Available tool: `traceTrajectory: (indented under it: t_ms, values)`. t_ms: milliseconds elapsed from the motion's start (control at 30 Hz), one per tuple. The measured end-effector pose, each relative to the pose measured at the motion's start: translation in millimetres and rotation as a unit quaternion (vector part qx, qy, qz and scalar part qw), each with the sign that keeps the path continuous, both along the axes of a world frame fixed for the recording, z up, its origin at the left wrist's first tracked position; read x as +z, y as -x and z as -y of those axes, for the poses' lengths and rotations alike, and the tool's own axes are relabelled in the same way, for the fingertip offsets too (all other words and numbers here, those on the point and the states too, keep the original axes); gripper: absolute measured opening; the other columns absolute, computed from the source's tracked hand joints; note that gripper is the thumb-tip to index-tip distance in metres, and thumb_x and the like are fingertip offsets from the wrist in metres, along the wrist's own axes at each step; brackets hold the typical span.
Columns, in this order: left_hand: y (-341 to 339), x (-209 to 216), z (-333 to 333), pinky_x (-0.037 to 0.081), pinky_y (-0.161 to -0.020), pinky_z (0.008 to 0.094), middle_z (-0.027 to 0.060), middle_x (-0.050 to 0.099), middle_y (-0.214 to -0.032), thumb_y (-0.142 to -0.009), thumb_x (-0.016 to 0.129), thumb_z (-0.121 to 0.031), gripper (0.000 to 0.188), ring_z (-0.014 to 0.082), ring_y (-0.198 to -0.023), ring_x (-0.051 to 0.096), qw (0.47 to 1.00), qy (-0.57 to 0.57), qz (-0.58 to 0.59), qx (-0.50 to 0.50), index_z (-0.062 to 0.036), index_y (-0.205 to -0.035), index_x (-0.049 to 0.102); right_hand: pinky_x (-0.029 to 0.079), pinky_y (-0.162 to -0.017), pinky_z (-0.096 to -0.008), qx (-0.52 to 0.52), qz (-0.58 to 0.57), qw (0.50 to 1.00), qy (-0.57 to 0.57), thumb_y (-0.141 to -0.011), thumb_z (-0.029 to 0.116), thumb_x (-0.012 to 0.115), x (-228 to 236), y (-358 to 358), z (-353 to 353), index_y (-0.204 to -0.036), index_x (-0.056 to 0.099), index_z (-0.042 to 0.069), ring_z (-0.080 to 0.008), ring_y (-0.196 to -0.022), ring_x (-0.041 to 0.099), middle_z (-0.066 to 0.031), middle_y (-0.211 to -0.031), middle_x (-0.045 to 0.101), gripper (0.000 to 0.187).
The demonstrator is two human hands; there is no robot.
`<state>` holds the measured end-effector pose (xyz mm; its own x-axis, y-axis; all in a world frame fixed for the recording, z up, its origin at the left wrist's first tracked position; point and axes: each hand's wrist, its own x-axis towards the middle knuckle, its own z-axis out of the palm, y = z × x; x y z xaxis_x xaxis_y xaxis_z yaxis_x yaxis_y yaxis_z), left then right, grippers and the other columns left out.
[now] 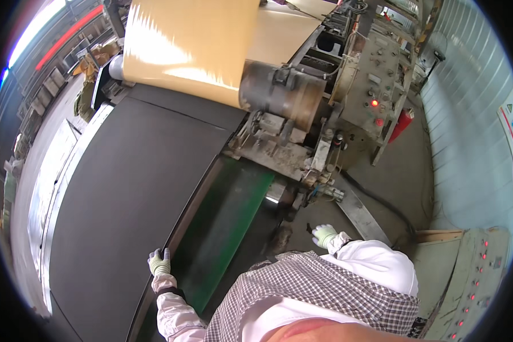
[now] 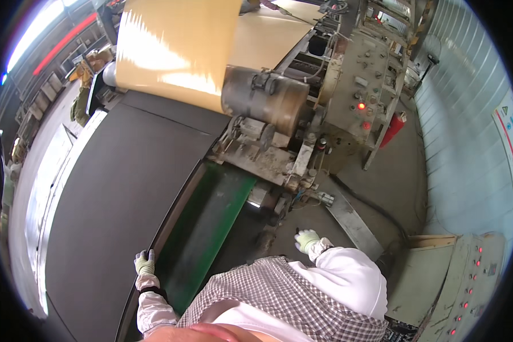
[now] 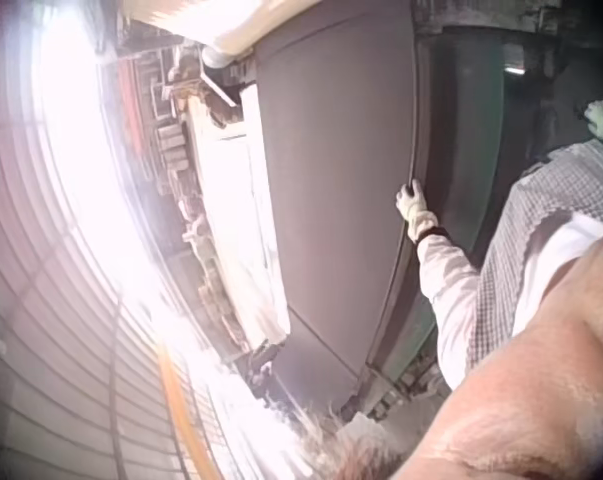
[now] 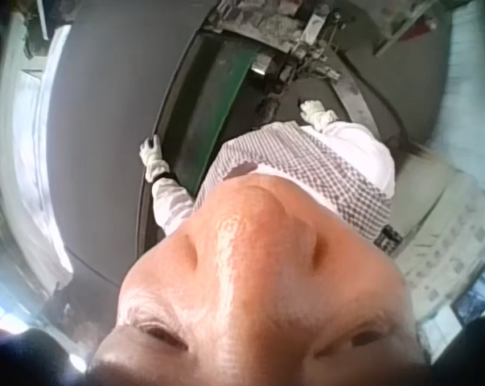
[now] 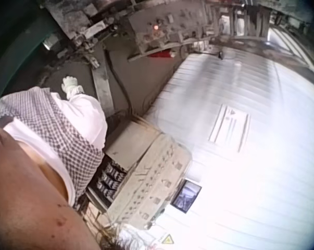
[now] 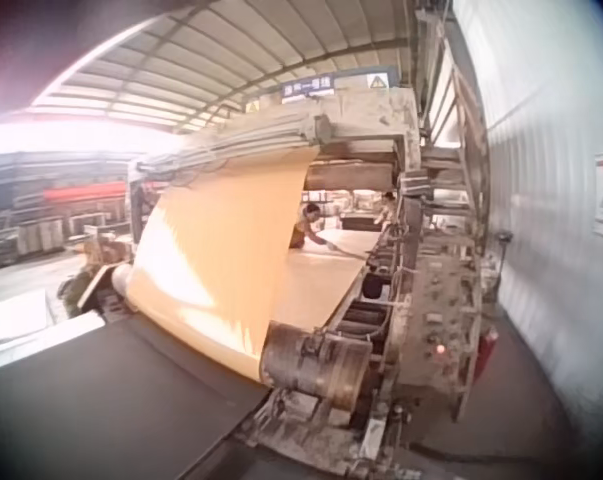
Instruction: Operating and monitoring a large industrial machine processing wide rolls of dark material.
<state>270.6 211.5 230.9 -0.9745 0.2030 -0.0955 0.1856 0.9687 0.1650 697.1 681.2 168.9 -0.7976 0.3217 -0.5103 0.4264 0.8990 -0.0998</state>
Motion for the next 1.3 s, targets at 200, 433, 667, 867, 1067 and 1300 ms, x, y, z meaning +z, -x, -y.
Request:
traceTrajectory:
  t_ms: [200,433,667,867,1067,1300]
  values:
    - [19.7,-2.3,-85.7,0.043,-0.090,0.0463,0.0153,0.057,-0.112,-0.082,0.057,-0.052,0.051,0.0376,-0.103,0.052,0.999,0.021,0.020,-0.021,-0.0112,-0.111,0.061,0.045,-0.087,-0.0456,-0.136,0.165,0.975,0.055,-0.084,0.040,0.053,-9.9,-50.6,-30.6,-0.109,0.061,0.010,-0.0307,-0.104,0.058,-0.0138,-0.110,0.061,0.040]
    - [41.0,-1.8,-186.3,0.042,-0.092,0.0455,0.0156,0.057,-0.113,-0.082,0.050,-0.061,0.060,0.0373,-0.106,0.051,0.997,0.021,0.028,-0.072,-0.0122,-0.116,0.059,0.049,-0.082,-0.0447,-0.126,0.093,0.986,0.064,-0.083,0.039,0.054,-26.9,-35.2,-49.4,-0.102,0.065,0.011,-0.0321,-0.096,0.062,-0.0139,-0.101,0.065,0.036]
    - [60.3,-23.1,-213.9,0.039,-0.097,0.0430,0.0154,0.055,-0.119,-0.086,0.055,-0.049,0.050,0.0351,-0.113,0.049,0.970,-0.211,0.042,-0.115,-0.0115,-0.120,0.056,0.048,-0.082,-0.0459,-0.117,0.108,0.984,0.086,-0.081,0.039,0.056,-25.2,-12.9,-75.8,-0.102,0.065,0.010,-0.0328,-0.095,0.062,-0.0154,-0.099,0.065,0.036]
    - [48.4,-35.4,-78.7,0.029,-0.107,0.0432,0.0224,0.039,-0.138,-0.089,0.038,-0.058,0.066,0.0358,-0.129,0.035,0.989,-0.008,0.015,0.148,-0.0097,-0.133,0.045,0.048,-0.086,-0.0437,-0.160,0.131,0.976,0.068,-0.080,0.041,0.055,-30.7,-16.1,-77.5,-0.104,0.065,0.012,-0.0313,-0.100,0.061,-0.0132,-0.103,0.065,0.039]
    - [35.0,-26.8,-94.6,0.029,-0.108,0.0360,0.0128,0.047,-0.135,-0.092,0.040,-0.046,0.052,0.0278,-0.126,0.042,0.997,-0.073,0.018,-0.024,-0.0086,-0.126,0.053,0.047,-0.086,-0.0401,-0.126,0.222,0.964,0.075,-0.083,0.035,0.055,-45.0,-9.6,-73.4,-0.111,0.061,0.012,-0.0274,-0.102,0.059,-0.0111,-0.110,0.063,0.037]
    - [6.1,17.6,-142.2,0.028,-0.107,0.0425,0.0153,0.044,-0.136,-0.086,0.051,-0.052,0.061,0.0330,-0.128,0.037,0.991,-0.122,-0.056,-0.006,-0.0094,-0.130,0.048,0.048,-0.077,-0.0390,-0.100,0.146,0.981,0.084,-0.083,0.028,0.056,-65.4,22.9,-77.9,-0.104,0.062,0.011,-0.0275,-0.089,0.059,-0.0115,-0.098,0.063,0.028]
